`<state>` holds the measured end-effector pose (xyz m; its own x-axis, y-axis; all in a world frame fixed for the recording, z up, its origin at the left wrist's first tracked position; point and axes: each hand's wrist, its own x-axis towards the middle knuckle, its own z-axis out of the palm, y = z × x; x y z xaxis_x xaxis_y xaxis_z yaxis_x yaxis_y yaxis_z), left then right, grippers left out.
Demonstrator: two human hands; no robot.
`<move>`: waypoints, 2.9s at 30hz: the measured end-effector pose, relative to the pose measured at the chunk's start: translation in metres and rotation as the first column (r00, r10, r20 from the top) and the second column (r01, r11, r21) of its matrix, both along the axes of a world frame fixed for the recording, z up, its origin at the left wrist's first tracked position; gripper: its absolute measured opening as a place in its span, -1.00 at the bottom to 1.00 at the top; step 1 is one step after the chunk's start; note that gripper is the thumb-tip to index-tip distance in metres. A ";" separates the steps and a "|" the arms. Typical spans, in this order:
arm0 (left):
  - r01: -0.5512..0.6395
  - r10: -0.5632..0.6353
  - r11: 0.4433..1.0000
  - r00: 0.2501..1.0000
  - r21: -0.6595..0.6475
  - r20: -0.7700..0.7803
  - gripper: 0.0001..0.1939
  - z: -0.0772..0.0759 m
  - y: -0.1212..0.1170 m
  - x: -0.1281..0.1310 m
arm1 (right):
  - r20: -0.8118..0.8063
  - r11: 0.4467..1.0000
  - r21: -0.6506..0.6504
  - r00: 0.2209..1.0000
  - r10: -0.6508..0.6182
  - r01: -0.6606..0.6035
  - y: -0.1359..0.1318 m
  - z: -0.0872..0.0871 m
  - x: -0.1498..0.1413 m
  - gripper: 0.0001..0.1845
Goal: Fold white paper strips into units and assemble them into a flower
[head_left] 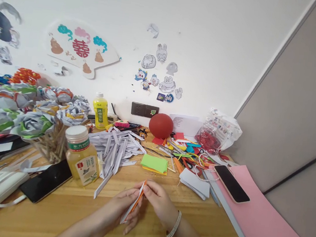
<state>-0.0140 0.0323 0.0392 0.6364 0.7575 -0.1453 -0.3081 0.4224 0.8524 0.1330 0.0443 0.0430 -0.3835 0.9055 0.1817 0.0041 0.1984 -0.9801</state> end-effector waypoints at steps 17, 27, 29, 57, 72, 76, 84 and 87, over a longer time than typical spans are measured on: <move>-0.214 0.239 0.962 0.960 0.167 -0.146 -0.51 -0.018 0.008 0.005 | 0.141 0.998 -0.025 0.989 -0.054 0.058 0.017 -0.008 -0.002 -0.62; -0.389 0.396 0.918 0.912 0.078 -0.110 -0.45 -0.028 0.017 0.004 | 0.756 0.958 0.247 0.589 -0.284 0.145 0.082 0.036 -0.077 -0.62; -0.402 0.408 0.913 0.907 0.072 -0.107 -0.46 -0.030 0.018 0.003 | 0.800 0.960 0.239 0.531 -0.280 0.146 0.090 0.032 -0.095 -0.63; -0.595 0.609 0.792 0.782 0.136 -0.131 -0.47 -0.003 0.025 -0.016 | 0.504 0.987 0.127 0.851 -0.150 0.100 0.042 0.018 -0.017 -0.89; -0.573 0.613 0.788 0.765 0.226 -0.200 -0.53 -0.006 0.026 -0.019 | 0.524 0.950 0.179 0.793 -0.311 0.254 0.007 -0.003 0.000 -0.90; -0.534 0.586 0.808 0.772 0.247 -0.246 -0.55 -0.006 0.024 -0.018 | 0.456 0.892 0.343 0.779 -0.431 0.293 0.005 0.003 0.001 -0.88; -0.330 0.453 0.858 0.848 0.394 -0.277 -0.62 0.006 0.011 -0.005 | 0.361 0.924 0.315 0.873 -0.329 0.218 -0.001 0.011 -0.006 -0.87; -0.334 0.417 0.886 0.879 0.323 -0.234 -0.60 0.002 0.009 -0.003 | 0.342 0.940 0.264 0.891 -0.299 0.214 -0.002 0.013 -0.005 -0.89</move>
<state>-0.0175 0.0413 0.0415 0.2565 0.9658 -0.0377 -0.1207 0.0707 0.9902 0.1278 0.0421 0.0562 -0.2208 0.9366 0.2722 0.4384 0.3446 -0.8301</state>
